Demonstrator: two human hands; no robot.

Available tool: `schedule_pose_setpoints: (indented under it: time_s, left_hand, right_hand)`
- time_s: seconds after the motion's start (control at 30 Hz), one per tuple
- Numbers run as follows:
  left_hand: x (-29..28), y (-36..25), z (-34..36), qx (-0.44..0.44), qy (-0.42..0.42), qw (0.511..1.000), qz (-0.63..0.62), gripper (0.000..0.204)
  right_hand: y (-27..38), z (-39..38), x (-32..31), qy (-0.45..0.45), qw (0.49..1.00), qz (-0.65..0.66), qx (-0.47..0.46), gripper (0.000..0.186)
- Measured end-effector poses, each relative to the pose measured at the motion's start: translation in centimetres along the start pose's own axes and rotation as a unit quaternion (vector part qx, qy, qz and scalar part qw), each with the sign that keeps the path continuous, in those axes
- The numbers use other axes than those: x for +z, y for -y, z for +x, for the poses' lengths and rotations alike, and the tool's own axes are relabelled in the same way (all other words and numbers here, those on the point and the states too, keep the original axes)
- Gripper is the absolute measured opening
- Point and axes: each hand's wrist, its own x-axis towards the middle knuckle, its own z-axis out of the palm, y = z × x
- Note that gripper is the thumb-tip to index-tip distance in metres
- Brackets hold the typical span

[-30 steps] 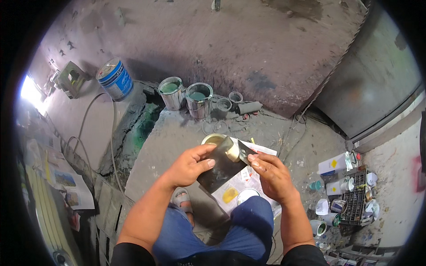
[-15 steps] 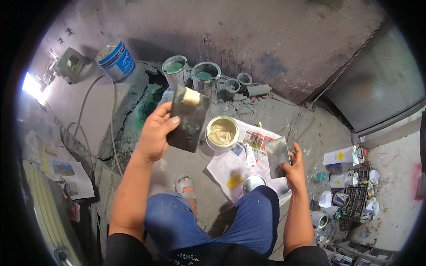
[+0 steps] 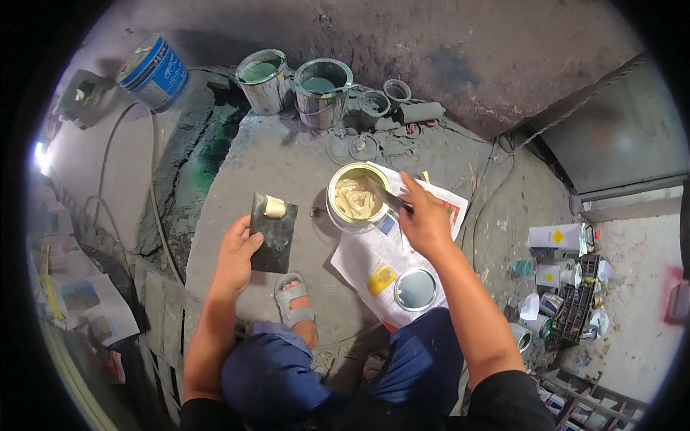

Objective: The person scoops a beige paste from a can onto a metal putty knife, then uses a second knife to spread and smooth the paste across the first blade. The person repeatedly transfers and spreads the paste between the two knives while sitting on the floor.

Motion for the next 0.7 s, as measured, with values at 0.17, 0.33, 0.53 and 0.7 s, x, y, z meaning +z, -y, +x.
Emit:
schedule_pose_setpoints:
  time_s: [0.17, 0.33, 0.53, 0.7]
  left_hand:
    - [-1.1, 0.8, 0.2, -0.025, -0.007, 0.999, -0.03, 0.035]
    - [-1.9, 1.0, 0.9, -0.054, -0.01, 0.998, -0.041, 0.037]
    - [-2.1, 1.6, 1.6, -0.076, -0.015, 0.996, -0.033, 0.038]
    - [-2.3, 1.4, 1.1, -0.07, -0.022, 0.997, -0.034, 0.038]
  right_hand:
    - [-0.6, 3.5, 4.1, 0.08, 0.988, 0.079, 0.101, 0.058]
    - [-1.5, 4.5, 5.4, 0.073, 0.981, 0.133, 0.123, 0.059]
    - [-2.7, 4.6, 6.0, 0.034, 0.938, 0.268, 0.218, 0.053]
    - [-4.9, 4.0, 4.2, -0.09, 0.689, 0.632, 0.343, 0.045]
